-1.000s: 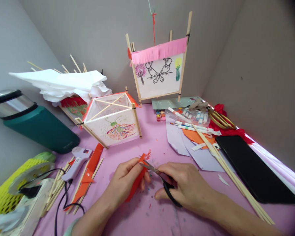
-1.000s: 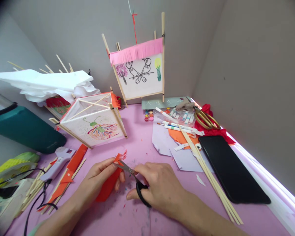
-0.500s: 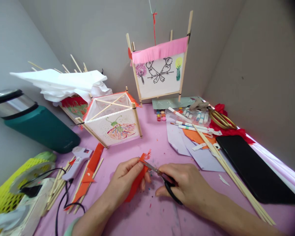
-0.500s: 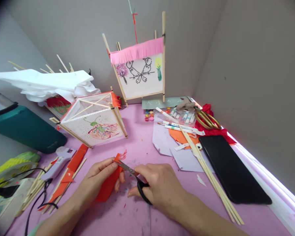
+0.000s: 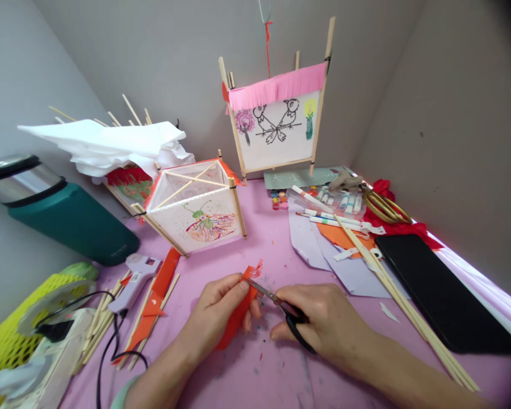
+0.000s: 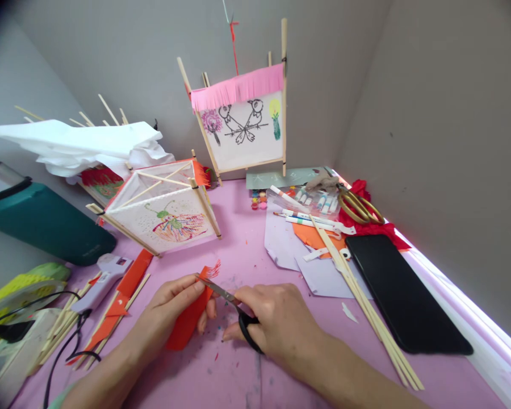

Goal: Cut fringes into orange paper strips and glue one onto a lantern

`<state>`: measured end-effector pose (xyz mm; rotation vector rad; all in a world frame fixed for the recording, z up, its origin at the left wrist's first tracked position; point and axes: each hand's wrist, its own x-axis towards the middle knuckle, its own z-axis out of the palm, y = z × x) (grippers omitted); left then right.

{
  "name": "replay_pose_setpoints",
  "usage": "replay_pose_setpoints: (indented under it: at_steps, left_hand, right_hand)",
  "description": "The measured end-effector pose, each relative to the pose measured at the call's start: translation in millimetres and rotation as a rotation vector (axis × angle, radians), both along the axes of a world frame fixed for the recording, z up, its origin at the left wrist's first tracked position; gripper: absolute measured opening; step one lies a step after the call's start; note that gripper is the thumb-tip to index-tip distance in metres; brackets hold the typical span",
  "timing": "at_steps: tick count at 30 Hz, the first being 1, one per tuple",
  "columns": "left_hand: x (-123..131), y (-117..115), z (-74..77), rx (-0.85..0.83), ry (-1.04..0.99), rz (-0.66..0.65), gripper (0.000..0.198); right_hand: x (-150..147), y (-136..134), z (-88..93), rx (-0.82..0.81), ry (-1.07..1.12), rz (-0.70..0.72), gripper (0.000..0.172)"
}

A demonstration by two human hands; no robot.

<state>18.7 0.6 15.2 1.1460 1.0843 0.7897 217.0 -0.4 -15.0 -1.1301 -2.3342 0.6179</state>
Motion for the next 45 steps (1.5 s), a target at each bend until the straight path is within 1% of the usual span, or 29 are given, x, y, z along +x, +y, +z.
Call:
replay_pose_setpoints:
  at_steps: [4, 9, 15, 20, 27, 36, 42, 45]
  left_hand:
    - [-0.5, 0.4, -4.4, -0.025, -0.035, -0.01, 0.03]
    - [-1.7, -0.7, -7.8, -0.029, -0.036, -0.054, 0.029]
    - [-2.9, -1.6, -10.4, -0.005, -0.024, -0.098, 0.029]
    - [-3.4, -1.5, -12.8, -0.052, -0.064, -0.104, 0.03]
    - [-2.2, -1.7, -8.0, -0.097, -0.095, -0.095, 0.032]
    - [-1.7, -2.8, -6.4, -0.13, -0.094, -0.083, 0.033]
    - [-0.8, -3.4, -4.9, -0.124, -0.082, -0.095, 0.031]
    - [-0.5, -2.7, -5.3, -0.111, -0.061, -0.097, 0.032]
  right_hand:
    - [-1.3, 0.1, 1.1, -0.008, 0.006, -0.02, 0.032]
    - [-3.2, -0.2, 2.0, -0.027, 0.013, -0.018, 0.038]
    - [-3.2, -2.3, 0.6, -0.02, 0.039, -0.001, 0.039]
    - [-4.8, -5.0, -0.2, -0.043, 0.049, -0.002, 0.041]
    - [-5.8, -4.0, -1.7, -0.021, 0.07, 0.003, 0.035]
    - [-5.3, -2.1, -4.0, 0.004, 0.06, 0.011, 0.038]
    - [-4.9, -1.0, -1.6, 0.003, 0.068, 0.004, 0.036]
    - [-4.9, -0.3, 0.8, -0.026, 0.065, -0.001, 0.036]
